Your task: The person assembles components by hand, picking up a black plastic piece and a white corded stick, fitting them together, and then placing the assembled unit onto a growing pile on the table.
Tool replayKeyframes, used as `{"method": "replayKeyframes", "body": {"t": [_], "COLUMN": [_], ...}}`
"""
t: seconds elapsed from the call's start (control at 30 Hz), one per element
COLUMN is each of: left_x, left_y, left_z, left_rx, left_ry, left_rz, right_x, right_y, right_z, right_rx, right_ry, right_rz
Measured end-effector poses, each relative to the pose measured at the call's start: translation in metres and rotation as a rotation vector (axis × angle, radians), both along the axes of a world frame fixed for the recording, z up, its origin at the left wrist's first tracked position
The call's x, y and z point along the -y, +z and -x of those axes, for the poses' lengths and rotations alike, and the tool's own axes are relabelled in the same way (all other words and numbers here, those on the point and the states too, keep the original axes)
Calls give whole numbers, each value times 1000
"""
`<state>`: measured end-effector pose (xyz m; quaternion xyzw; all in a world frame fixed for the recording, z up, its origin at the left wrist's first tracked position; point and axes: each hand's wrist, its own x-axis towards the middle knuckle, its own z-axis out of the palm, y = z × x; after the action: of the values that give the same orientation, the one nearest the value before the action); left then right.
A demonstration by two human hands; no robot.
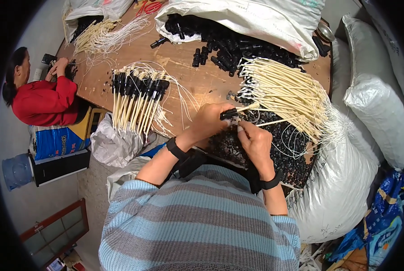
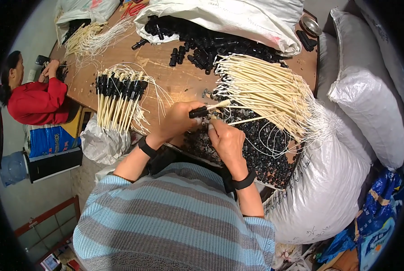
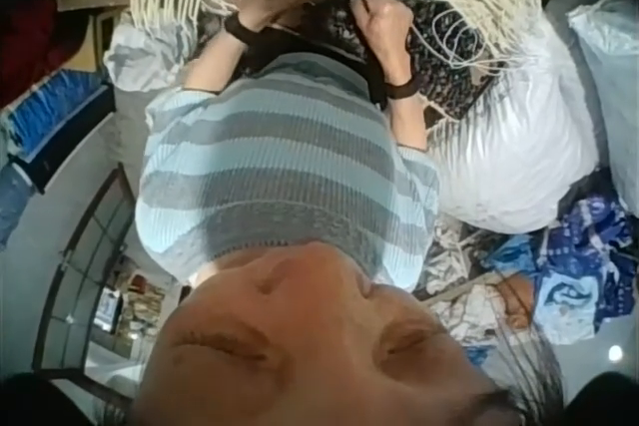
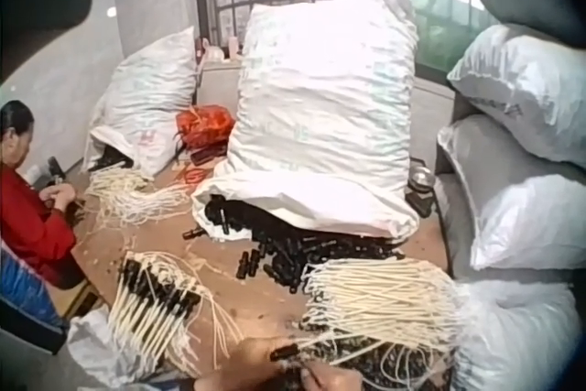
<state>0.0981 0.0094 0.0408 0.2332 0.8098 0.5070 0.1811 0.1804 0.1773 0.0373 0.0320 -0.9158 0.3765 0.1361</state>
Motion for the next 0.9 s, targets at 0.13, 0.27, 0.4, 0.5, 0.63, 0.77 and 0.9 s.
{"method": "replayKeyframes", "body": {"t": [0.13, 0.27, 0.4, 0.5, 0.63, 0.77, 0.9], "left_x": [6, 2, 1, -1, -4, -5, -1], "left_y": [-19, -15, -10, -10, -12, -10, -6], "left_z": [0, -3, -3, -3, -6, -5, 0], "left_rx": [-457, -518, -463, -475, -485, -337, -385], "left_ry": [12, 14, -84, -136, -112, -173, -119], "left_rz": [125, 96, 109, 126, 66, -13, -157], "right_x": [-2, -4, -4, -3, 2, 0, -1], "right_y": [4, 7, 1, -2, -5, 1, -4], "right_z": [2, 4, 4, 4, 1, -1, -2], "right_rx": [-38, 10, 25, 53, 99, 106, 82], "right_ry": [-94, -88, -67, -35, -22, 100, 54], "right_rz": [-40, -31, 21, 75, 137, 56, -21]}}
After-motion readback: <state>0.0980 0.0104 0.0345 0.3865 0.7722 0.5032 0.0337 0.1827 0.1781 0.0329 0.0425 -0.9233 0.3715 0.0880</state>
